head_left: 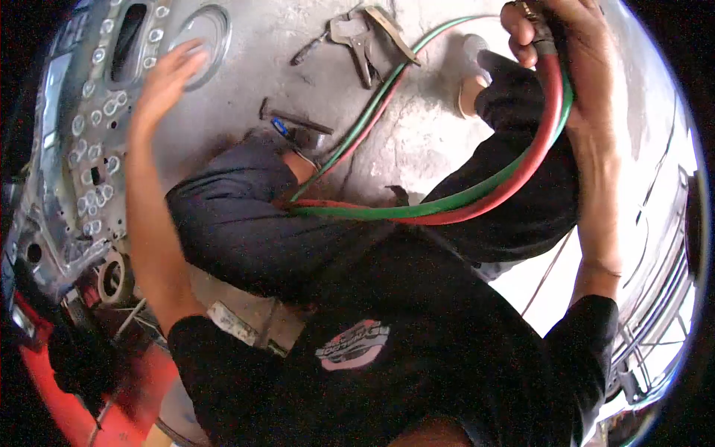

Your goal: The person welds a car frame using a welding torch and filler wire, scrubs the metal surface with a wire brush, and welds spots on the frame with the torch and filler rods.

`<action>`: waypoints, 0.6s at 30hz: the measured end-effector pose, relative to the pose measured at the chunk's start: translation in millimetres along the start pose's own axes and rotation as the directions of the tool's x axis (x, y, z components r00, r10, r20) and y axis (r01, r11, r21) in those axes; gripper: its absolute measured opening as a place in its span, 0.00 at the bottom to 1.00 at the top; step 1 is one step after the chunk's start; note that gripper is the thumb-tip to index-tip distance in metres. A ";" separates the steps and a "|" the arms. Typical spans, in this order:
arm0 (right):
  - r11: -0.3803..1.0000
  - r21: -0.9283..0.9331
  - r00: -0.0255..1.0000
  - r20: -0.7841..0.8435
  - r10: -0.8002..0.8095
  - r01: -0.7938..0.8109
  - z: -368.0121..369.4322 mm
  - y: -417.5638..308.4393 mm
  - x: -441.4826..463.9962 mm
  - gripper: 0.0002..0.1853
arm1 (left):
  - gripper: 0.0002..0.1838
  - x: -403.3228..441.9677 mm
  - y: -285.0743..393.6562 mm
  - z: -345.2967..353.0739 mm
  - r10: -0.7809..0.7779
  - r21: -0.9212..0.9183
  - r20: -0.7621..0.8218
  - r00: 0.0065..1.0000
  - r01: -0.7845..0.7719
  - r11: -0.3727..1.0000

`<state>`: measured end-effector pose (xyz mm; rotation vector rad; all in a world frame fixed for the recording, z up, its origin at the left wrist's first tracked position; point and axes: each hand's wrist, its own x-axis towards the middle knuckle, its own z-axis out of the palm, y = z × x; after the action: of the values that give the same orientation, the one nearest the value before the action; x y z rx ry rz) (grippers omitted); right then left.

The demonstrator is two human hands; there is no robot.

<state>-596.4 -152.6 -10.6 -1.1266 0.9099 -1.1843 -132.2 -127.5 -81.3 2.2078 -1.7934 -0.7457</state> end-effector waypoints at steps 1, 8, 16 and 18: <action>1.000 0.019 1.000 0.021 0.013 -0.013 -1.5 0.1 0.9 0.41 | 0.27 -28.2 -5.4 -28.1 -0.029 -0.034 -0.120 0.992 0.026 0.999; 0.967 -0.183 0.974 0.107 0.198 -0.176 -19.6 12.1 44.1 0.23 | 0.21 -275.4 -167.9 28.5 -0.605 -0.494 -0.495 0.623 0.371 0.786; 0.927 -0.354 0.946 0.239 0.218 -0.124 -24.3 109.5 156.6 0.18 | 0.19 -465.7 -137.0 306.0 -0.902 -0.350 0.198 0.383 0.887 0.300; 0.897 -0.401 0.920 0.249 0.304 -0.187 -14.0 128.0 195.2 0.18 | 0.18 -433.2 -95.9 343.4 -0.817 -0.294 0.375 0.439 0.892 0.344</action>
<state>-546.9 -345.8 -132.7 -1.4030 1.0233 -0.6144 -280.4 364.2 -307.2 2.6516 -0.1602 -1.3796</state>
